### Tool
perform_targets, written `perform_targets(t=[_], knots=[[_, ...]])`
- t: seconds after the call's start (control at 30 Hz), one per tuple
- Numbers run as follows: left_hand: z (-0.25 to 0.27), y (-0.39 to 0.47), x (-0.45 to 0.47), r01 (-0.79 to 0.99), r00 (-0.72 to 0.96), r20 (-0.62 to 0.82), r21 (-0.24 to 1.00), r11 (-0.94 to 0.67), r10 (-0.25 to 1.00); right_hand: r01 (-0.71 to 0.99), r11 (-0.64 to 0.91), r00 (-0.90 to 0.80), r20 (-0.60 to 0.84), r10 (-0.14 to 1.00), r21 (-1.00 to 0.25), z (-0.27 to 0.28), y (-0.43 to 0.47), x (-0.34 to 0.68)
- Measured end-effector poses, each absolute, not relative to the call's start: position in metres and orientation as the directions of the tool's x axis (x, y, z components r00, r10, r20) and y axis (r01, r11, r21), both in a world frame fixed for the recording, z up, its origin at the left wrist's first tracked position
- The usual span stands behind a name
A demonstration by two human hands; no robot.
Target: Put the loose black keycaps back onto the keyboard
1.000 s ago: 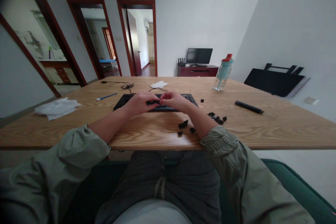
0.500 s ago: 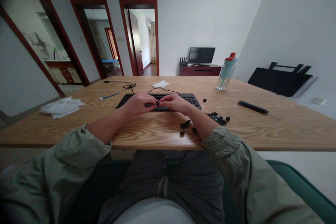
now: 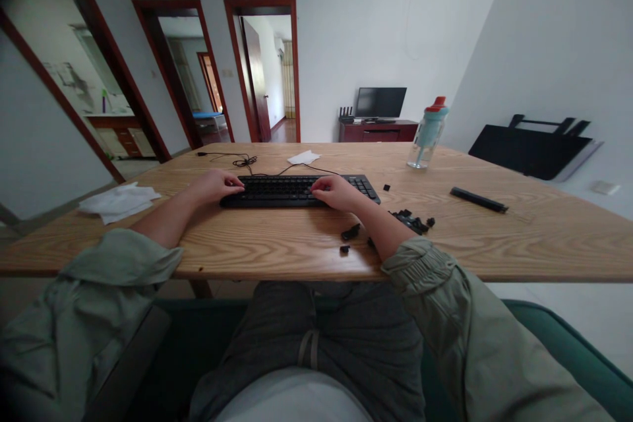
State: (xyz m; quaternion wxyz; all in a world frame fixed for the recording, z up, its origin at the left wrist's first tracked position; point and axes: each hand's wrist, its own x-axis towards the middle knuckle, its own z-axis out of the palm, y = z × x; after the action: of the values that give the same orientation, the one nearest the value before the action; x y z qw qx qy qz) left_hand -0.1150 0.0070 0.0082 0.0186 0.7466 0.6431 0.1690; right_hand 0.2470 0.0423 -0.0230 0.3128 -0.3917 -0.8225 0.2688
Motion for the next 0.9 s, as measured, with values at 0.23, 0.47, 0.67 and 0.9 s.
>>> perform_targets(t=[0.23, 0.47, 0.67, 0.9], knots=[[0.010, 0.011, -0.110, 0.980, 0.157, 0.215, 0.090, -0.179, 0.964, 0.478, 0.551, -0.517, 0.289, 0.806, -0.684, -0.022, 0.041, 0.247], [0.010, 0.013, -0.106, 0.972, 0.228, 0.196, 0.012, -0.235, 0.954, 0.464, 0.569, -0.514, 0.316, 0.797, -0.679, -0.020, 0.040, 0.248], [0.011, 0.015, -0.109, 0.966, 0.258, 0.197, -0.030, -0.258, 0.946, 0.353, 0.621, -0.404, 0.484, 0.776, -0.700, 0.006, 0.017, 0.262], [0.009, 0.017, -0.113, 0.946, 0.324, 0.224, -0.061, -0.319, 0.919, 0.156, 0.565, -0.191, 0.536, 0.822, -0.810, 0.012, -0.007, 0.301]])
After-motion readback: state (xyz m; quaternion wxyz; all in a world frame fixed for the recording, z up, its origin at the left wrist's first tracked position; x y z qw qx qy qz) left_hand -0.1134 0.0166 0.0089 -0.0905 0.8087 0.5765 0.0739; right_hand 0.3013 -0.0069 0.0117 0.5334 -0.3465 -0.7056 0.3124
